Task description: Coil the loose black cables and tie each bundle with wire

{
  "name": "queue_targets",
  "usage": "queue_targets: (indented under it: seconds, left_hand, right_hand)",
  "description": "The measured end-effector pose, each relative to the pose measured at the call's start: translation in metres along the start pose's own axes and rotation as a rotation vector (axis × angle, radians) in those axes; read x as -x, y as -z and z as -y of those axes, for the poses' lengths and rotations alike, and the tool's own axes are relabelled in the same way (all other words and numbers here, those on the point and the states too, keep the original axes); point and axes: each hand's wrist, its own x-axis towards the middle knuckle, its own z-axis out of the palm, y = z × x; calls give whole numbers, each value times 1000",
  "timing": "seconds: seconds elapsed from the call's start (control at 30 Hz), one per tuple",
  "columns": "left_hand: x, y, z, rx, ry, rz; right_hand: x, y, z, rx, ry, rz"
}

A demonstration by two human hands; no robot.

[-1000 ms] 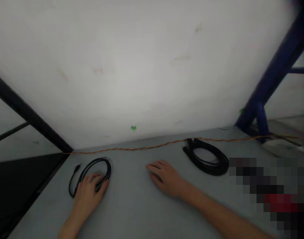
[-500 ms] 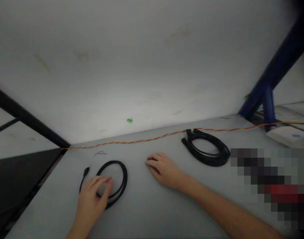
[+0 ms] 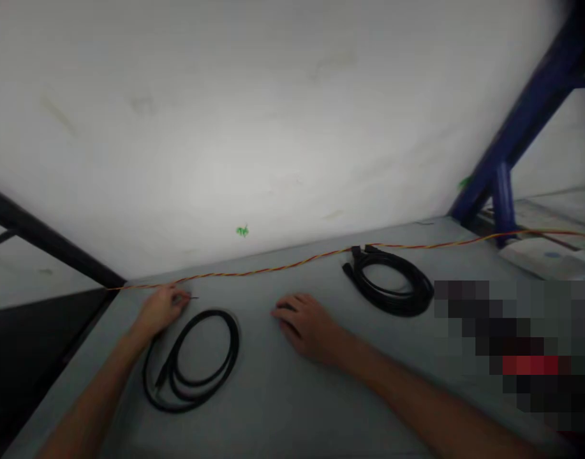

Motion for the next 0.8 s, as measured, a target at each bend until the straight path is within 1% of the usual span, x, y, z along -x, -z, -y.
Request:
queue_targets:
  seconds: [0.07,0.13,0.23,0.33,0.43,0.53,0.6,0.7,0.8]
  left_hand:
    - [2,-5,0,-1,-38,-13]
    - [5,-9,0,1,-61,-35]
    - [10,-9,0,20,-61,-86]
    - [16,-2,-1,76,-40,-153]
    - [28,10,-4,154,-16,-219]
    - [44,19,-15,228,-14,-243]
    - [53,18,-26,271,-14,-239]
    - [60,9,-45,315,-14,-222]
    - [56,-5,-65,337,-12,-216]
  right_hand:
    - [1,3,12,3,66,38]
    - [3,2,29,-22,191,86]
    - [2,-7,56,-56,355,139]
    - [-9,-22,74,-38,429,129]
    - [-26,-35,79,29,460,136]
    - [-32,-36,76,109,443,188]
    - [-22,-27,72,139,411,208]
    - [10,-4,65,143,331,230]
    - [53,23,55,98,165,255]
